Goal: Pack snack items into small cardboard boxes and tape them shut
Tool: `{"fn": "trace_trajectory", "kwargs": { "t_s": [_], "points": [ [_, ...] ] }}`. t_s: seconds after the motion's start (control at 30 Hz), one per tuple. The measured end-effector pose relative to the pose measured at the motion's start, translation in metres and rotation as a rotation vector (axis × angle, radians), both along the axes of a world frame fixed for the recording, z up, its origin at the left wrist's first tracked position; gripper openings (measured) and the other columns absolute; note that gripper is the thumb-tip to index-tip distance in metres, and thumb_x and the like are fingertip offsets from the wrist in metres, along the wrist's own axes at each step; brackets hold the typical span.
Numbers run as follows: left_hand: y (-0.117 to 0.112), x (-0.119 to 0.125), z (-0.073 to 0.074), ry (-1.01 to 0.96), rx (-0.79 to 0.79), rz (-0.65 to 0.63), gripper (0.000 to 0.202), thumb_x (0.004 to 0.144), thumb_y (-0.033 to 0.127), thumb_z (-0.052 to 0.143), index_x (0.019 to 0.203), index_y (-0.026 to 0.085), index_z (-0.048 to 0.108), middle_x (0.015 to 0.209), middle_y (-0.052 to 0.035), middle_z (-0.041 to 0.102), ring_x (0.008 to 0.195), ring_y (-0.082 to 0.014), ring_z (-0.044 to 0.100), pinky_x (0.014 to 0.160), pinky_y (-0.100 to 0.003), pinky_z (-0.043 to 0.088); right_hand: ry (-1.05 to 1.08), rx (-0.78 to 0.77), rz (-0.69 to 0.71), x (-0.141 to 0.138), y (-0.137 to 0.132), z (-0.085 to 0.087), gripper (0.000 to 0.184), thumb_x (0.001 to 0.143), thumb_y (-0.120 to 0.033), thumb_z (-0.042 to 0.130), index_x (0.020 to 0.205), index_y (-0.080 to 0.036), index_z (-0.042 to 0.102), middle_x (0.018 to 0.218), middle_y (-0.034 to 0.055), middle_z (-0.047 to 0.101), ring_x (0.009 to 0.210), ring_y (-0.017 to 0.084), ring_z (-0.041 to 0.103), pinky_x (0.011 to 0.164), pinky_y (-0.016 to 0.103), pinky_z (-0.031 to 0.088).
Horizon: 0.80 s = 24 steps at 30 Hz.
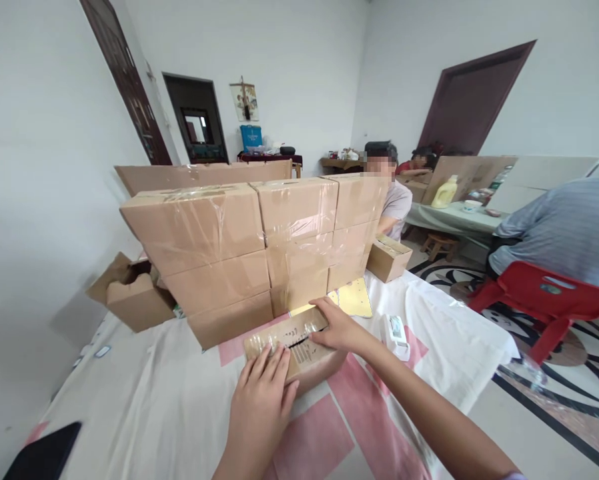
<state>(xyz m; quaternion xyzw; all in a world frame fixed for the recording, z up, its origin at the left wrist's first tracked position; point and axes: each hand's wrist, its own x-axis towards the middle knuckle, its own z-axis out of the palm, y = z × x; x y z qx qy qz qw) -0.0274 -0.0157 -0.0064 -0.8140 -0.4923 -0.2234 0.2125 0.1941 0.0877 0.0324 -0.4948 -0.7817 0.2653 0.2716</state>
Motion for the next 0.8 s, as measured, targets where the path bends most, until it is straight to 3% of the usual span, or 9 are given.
{"fn": "trace_trajectory", "kwargs": {
  "t_s": [0.27,0.4,0.47,0.57,0.67,0.73,0.8],
  "points": [
    [0.008,-0.005,-0.009,0.015,0.152,-0.046,0.041,0.094,0.033,0.049,0.127,0.015,0.066,0.131,-0.0042,0.068,0.117,-0.0287,0.064,0.090,-0.042,0.051,0.011,0.055,-0.070,-0.005,-0.004,-0.007,0.059,0.072,-0.032,0.079,0.126,-0.018,0.060,0.126,0.0111,0.058,0.116,0.029,0.057,0.101,0.041,0.047],
    [0.010,-0.006,-0.009,0.023,0.192,-0.072,0.041,0.095,0.034,0.048,0.126,0.016,0.066,0.130,-0.0032,0.069,0.115,-0.0276,0.065,0.088,-0.041,0.051,0.075,0.050,-0.088,-0.003,-0.005,-0.005,0.053,0.079,-0.032,0.074,0.128,-0.018,0.060,0.128,0.0124,0.058,0.119,0.029,0.057,0.106,0.043,0.044],
    [0.010,-0.007,-0.009,0.016,0.211,-0.088,0.040,0.095,0.035,0.048,0.126,0.016,0.066,0.128,-0.0035,0.070,0.114,-0.0272,0.065,0.087,-0.040,0.051,0.152,-0.002,-0.012,0.007,-0.004,-0.004,0.064,0.083,-0.033,0.071,0.141,-0.018,0.050,0.141,0.0142,0.052,0.131,0.029,0.050,0.114,0.044,0.038],
    [0.012,-0.014,-0.008,0.038,0.219,-0.103,0.042,0.094,0.037,0.052,0.128,0.015,0.064,0.129,-0.0035,0.070,0.114,-0.0269,0.066,0.086,-0.040,0.052,0.236,-0.179,0.244,0.034,-0.003,-0.007,0.096,0.080,-0.044,0.075,0.159,-0.023,0.023,0.165,0.0127,0.022,0.152,0.029,0.022,0.125,0.046,0.020],
    [0.017,-0.027,-0.006,0.108,0.228,-0.159,0.047,0.093,0.043,0.055,0.131,0.016,0.063,0.132,-0.0020,0.068,0.116,-0.0253,0.065,0.089,-0.037,0.053,0.247,-0.235,0.398,0.060,-0.010,-0.023,0.119,0.071,-0.048,0.082,0.161,-0.025,0.008,0.169,0.0119,0.002,0.156,0.031,0.000,0.126,0.049,0.008],
    [0.021,-0.035,-0.004,0.170,0.232,-0.227,0.050,0.093,0.047,0.056,0.132,0.017,0.062,0.135,-0.0006,0.066,0.119,-0.0238,0.064,0.092,-0.034,0.052,0.226,-0.118,0.407,0.067,-0.021,-0.037,0.125,0.064,-0.043,0.086,0.161,-0.024,0.009,0.166,0.0153,0.007,0.155,0.034,0.006,0.125,0.050,0.013],
    [0.023,-0.038,-0.003,0.228,0.231,-0.261,0.052,0.092,0.047,0.057,0.136,0.020,0.059,0.139,0.0016,0.063,0.123,-0.0246,0.061,0.094,-0.035,0.052,0.199,0.044,0.364,0.068,-0.035,-0.051,0.123,0.058,-0.038,0.087,0.159,-0.023,0.019,0.158,0.0174,0.021,0.150,0.035,0.023,0.121,0.049,0.025]
  ]
}}
